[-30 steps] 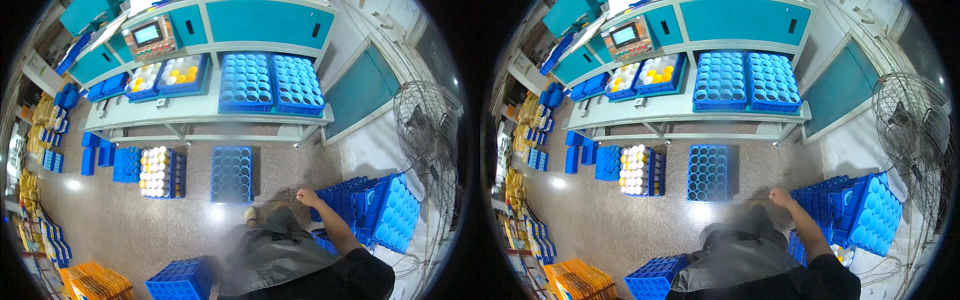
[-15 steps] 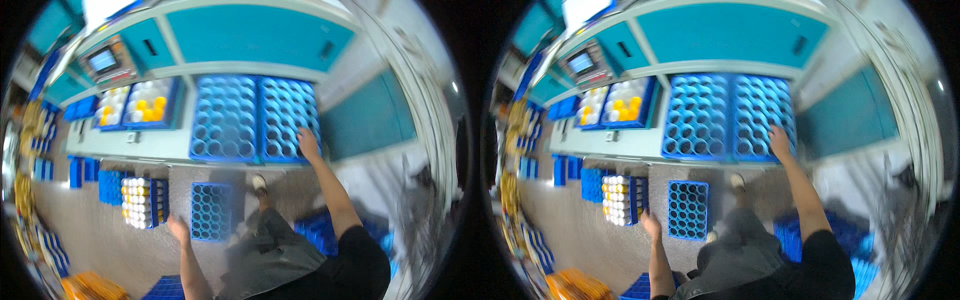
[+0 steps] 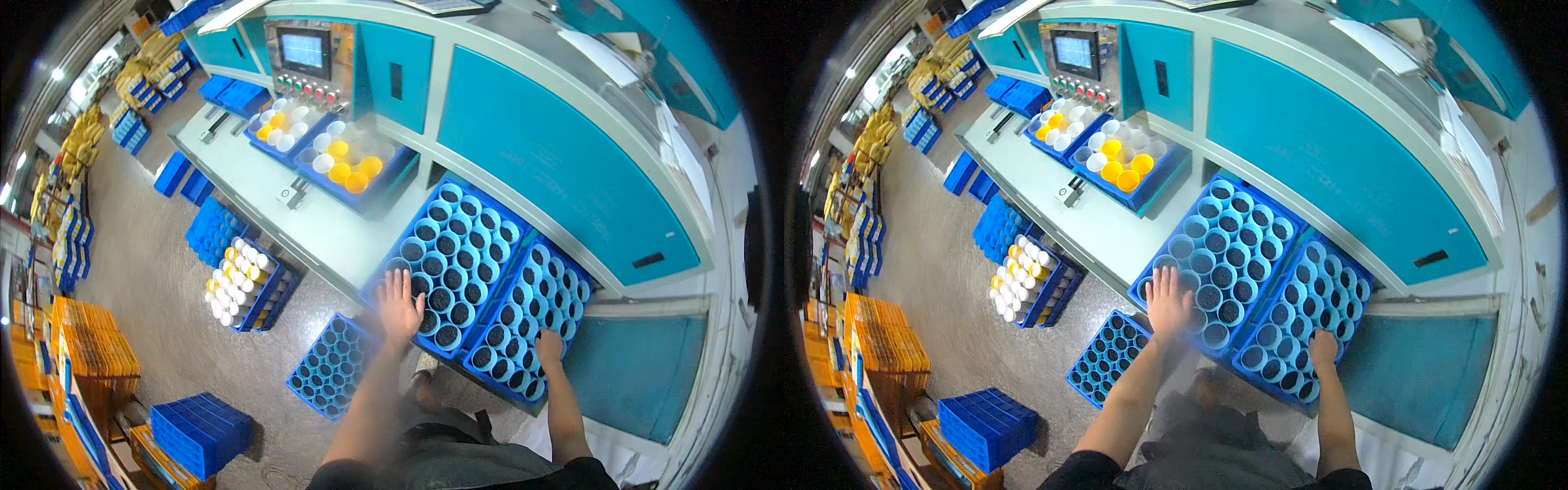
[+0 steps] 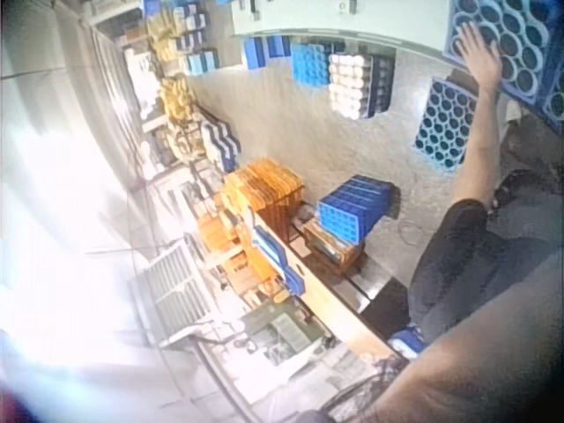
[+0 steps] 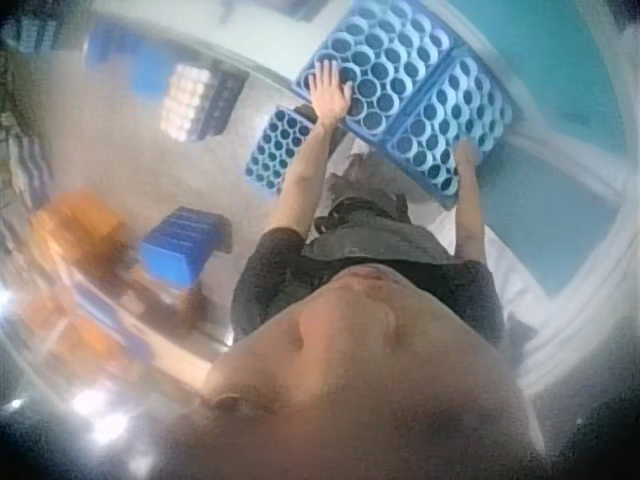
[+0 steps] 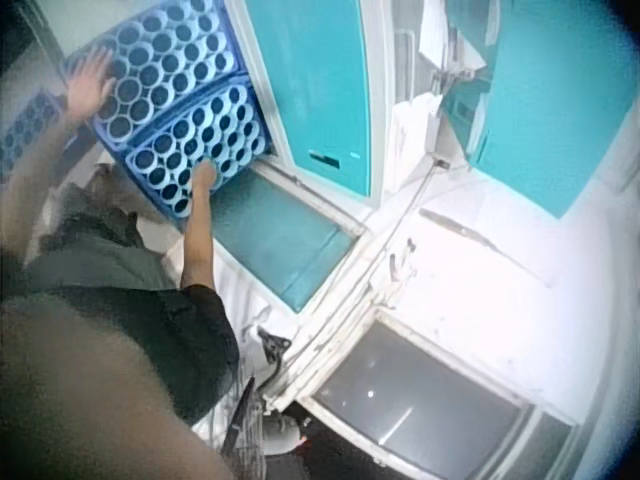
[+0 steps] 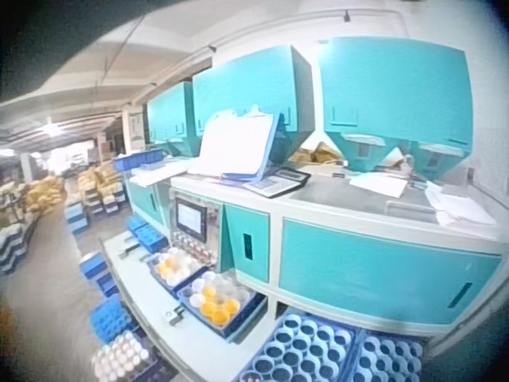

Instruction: The person repeatedly picks up blue plastic trays filled with small cylindrical containers, places them on a table, and stacks them. They also handle empty blue trays and use a green handheld device to scan the containers.

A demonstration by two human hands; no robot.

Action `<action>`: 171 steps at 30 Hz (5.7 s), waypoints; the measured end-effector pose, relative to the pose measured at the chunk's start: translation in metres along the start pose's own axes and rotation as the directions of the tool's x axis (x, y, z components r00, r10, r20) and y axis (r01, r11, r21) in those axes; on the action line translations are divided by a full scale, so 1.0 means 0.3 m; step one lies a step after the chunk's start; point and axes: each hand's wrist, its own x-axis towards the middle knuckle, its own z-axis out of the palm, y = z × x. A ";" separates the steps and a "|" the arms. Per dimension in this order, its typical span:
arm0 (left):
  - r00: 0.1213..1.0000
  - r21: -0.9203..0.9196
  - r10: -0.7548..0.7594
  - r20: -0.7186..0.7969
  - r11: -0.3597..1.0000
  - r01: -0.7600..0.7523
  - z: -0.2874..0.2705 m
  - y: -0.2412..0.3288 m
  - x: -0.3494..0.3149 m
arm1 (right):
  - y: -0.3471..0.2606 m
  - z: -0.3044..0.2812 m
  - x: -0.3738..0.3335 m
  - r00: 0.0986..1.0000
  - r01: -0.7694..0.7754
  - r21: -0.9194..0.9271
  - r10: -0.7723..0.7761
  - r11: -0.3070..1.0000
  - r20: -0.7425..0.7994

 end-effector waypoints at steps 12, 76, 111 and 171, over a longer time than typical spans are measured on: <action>0.999 -0.041 -0.045 -0.014 0.998 0.044 -0.006 -0.006 -0.001 | -0.008 -0.053 -0.003 0.988 0.128 0.169 -0.110 0.977 -0.113; 0.922 0.017 0.023 0.386 0.999 -0.032 -0.011 -0.008 0.078 | -0.661 -0.196 0.059 0.939 -0.252 0.966 -0.228 0.053 0.257; 0.853 -0.381 0.113 0.509 0.919 0.105 -0.580 -0.708 -0.727 | -1.434 0.075 -1.132 0.993 -0.054 0.548 -0.012 0.834 0.116; 0.897 -0.350 0.406 0.174 0.877 -0.329 -0.010 0.138 0.502 | -0.902 -0.274 0.271 0.969 0.139 0.540 -0.003 0.830 -0.245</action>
